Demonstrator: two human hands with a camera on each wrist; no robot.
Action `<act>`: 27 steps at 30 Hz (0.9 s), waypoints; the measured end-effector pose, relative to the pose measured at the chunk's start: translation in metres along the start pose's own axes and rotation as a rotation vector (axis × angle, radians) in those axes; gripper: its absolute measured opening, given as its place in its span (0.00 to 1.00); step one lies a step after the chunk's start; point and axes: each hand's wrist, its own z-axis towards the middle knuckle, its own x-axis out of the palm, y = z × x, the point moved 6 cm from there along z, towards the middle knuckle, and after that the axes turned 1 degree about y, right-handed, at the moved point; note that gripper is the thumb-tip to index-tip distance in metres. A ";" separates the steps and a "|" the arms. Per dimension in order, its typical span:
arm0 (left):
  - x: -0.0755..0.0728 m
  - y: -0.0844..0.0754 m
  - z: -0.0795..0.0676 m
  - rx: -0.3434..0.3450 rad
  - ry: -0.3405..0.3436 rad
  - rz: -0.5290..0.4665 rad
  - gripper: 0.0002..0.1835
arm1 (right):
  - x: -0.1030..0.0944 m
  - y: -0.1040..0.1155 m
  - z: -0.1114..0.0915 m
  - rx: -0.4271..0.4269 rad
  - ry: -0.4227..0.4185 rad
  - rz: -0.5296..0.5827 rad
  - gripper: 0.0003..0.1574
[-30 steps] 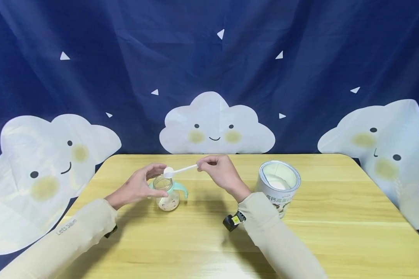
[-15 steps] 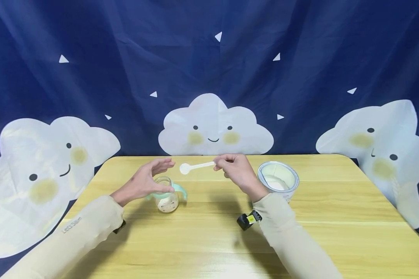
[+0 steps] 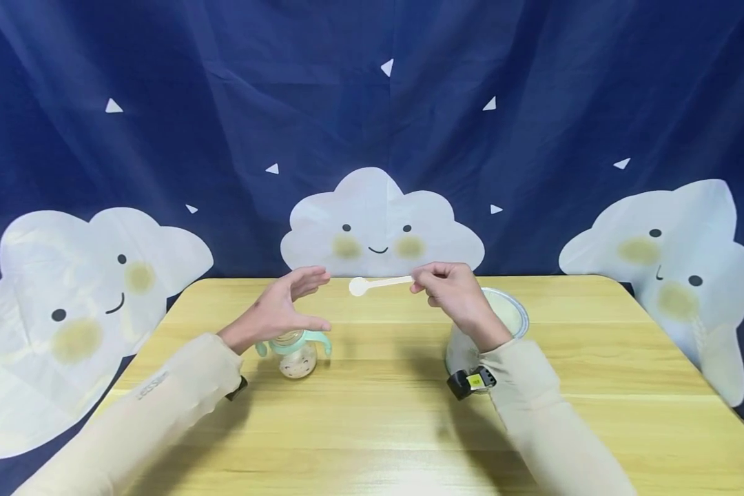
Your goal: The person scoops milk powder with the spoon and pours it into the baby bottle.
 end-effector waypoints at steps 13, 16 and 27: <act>0.025 -0.013 0.019 0.007 0.034 -0.031 0.51 | -0.037 0.001 -0.009 -0.013 -0.033 0.011 0.11; 0.030 -0.015 0.021 0.007 0.040 -0.037 0.51 | -0.044 0.000 -0.011 -0.012 -0.034 0.024 0.09; 0.053 -0.022 0.035 -0.003 0.059 -0.001 0.51 | -0.072 -0.008 -0.018 0.023 -0.072 -0.034 0.13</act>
